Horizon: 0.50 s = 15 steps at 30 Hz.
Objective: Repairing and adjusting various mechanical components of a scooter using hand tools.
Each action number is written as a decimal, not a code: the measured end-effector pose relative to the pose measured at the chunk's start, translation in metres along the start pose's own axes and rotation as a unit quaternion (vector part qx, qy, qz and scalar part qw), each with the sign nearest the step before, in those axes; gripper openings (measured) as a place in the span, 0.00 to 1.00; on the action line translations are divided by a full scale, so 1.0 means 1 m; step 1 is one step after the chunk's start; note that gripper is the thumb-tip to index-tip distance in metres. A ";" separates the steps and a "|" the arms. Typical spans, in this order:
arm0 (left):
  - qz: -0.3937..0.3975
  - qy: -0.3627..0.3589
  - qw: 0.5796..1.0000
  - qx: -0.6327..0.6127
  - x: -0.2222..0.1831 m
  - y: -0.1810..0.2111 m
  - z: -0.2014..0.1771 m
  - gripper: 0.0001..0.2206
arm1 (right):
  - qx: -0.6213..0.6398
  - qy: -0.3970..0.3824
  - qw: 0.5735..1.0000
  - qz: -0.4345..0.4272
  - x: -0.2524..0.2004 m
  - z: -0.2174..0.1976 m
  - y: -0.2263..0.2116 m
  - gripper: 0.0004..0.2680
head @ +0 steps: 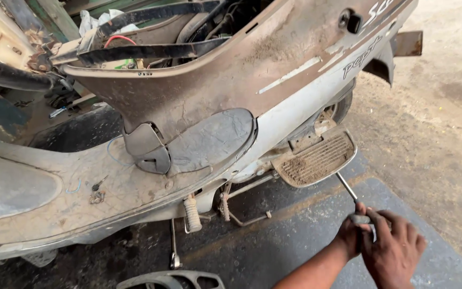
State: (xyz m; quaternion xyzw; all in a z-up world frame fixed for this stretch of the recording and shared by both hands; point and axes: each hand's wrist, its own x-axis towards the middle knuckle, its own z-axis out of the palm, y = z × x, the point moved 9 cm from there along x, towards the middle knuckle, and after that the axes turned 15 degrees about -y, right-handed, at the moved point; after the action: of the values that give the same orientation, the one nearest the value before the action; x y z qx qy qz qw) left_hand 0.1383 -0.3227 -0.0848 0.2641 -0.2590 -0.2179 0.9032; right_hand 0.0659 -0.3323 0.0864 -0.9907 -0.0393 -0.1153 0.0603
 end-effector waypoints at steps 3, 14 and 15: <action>0.033 -0.050 0.982 -0.178 0.019 -0.019 0.002 0.30 | 0.003 0.016 1.000 -0.010 0.000 -0.009 0.000 0.14; -0.093 0.119 0.891 0.428 0.022 -0.012 -0.033 0.10 | 0.092 -0.102 0.990 0.012 0.061 -0.021 0.017 0.24; -0.121 0.123 0.823 0.541 0.018 0.021 -0.007 0.14 | 0.152 -0.175 0.972 0.038 0.068 -0.007 0.022 0.23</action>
State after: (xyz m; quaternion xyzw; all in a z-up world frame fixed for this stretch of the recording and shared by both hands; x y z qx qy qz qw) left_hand 0.1617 -0.3138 -0.0714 0.7639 -0.1878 -0.1166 0.6063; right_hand 0.1320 -0.3503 0.1066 -0.9754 -0.0283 0.0697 0.2071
